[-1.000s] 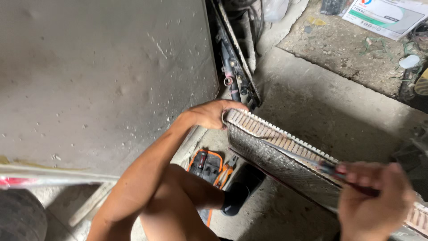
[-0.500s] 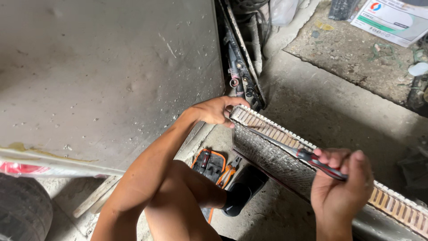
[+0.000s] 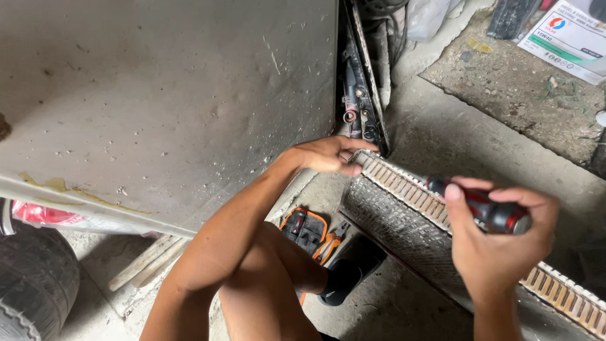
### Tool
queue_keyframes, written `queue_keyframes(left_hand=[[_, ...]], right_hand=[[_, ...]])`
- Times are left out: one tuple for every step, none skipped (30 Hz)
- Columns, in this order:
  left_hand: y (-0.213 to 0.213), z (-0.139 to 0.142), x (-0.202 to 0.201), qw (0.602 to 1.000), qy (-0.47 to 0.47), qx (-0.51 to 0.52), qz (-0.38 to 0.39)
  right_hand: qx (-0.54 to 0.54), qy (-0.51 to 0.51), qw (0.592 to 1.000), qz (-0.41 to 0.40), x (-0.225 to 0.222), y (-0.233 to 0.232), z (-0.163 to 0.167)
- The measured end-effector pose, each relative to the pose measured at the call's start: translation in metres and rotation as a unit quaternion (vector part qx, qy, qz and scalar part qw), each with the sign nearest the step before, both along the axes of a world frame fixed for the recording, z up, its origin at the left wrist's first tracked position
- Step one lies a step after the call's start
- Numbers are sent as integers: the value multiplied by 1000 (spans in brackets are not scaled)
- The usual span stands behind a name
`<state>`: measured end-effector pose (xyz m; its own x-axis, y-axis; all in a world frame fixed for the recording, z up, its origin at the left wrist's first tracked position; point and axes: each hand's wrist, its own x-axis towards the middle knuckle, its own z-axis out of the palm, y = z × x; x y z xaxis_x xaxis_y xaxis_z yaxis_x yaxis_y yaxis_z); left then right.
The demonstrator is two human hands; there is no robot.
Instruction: The person uses a screwdriver to pry and straighten the fins of a car radiator. They reposition the radiator multiple times to access different sections and continue working on the fins.
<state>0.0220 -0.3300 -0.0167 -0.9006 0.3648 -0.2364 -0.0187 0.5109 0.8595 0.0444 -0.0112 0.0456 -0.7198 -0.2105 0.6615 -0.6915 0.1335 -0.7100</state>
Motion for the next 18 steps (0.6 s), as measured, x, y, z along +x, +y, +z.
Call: queue_keyframes(left_hand=[[-1,-3,-2,1000,22,-6,-8],[-2,-5,-4,999,45,-13,-15],[-2,-8,-6,999,39,-6,-8],[-2,-11,-8,1000,31,2,0],[-2,-13,-10,1000,25,9,10],[-1,-16,-12,999,33,38,14],[0,-18,-13,997,40,66,17],[1,-20,-15,994,48,95,18],[1,-22,-17,993,51,109,16],[1,-24,-19,991,55,122,13],[0,-25,-20,989,59,135,10],[0,-27,-21,990,55,126,19],[-1,-29,-23,991,51,118,31],[-1,-31,-24,992,46,110,44],[-1,-33,-25,991,48,113,47],[-1,-34,-26,991,50,116,47],[-1,-36,-28,991,53,117,47],[-1,-37,-29,991,53,115,52]], right_hand=[[8,43,999,-16,-6,-2,3],[15,73,997,-17,-12,-4,6],[23,103,994,-18,-17,-6,8],[30,114,993,-22,-22,-8,10],[37,124,991,-26,-25,-10,12],[45,117,991,-34,-28,-12,13],[47,113,992,-34,-30,-14,13],[49,108,992,-35,-31,-17,14],[45,106,993,-27,-32,-19,14],[42,103,993,-27,-32,-22,14],[40,101,994,-26,-32,-24,14],[39,96,994,-29,-31,-27,14],[39,95,994,-26,-30,-30,14],[39,95,994,-24,-29,-32,15],[38,100,994,-19,-28,-35,16],[40,107,993,-19,-27,-37,17],[42,113,992,-18,-26,-39,19],[49,122,991,-18,-25,-41,21]])
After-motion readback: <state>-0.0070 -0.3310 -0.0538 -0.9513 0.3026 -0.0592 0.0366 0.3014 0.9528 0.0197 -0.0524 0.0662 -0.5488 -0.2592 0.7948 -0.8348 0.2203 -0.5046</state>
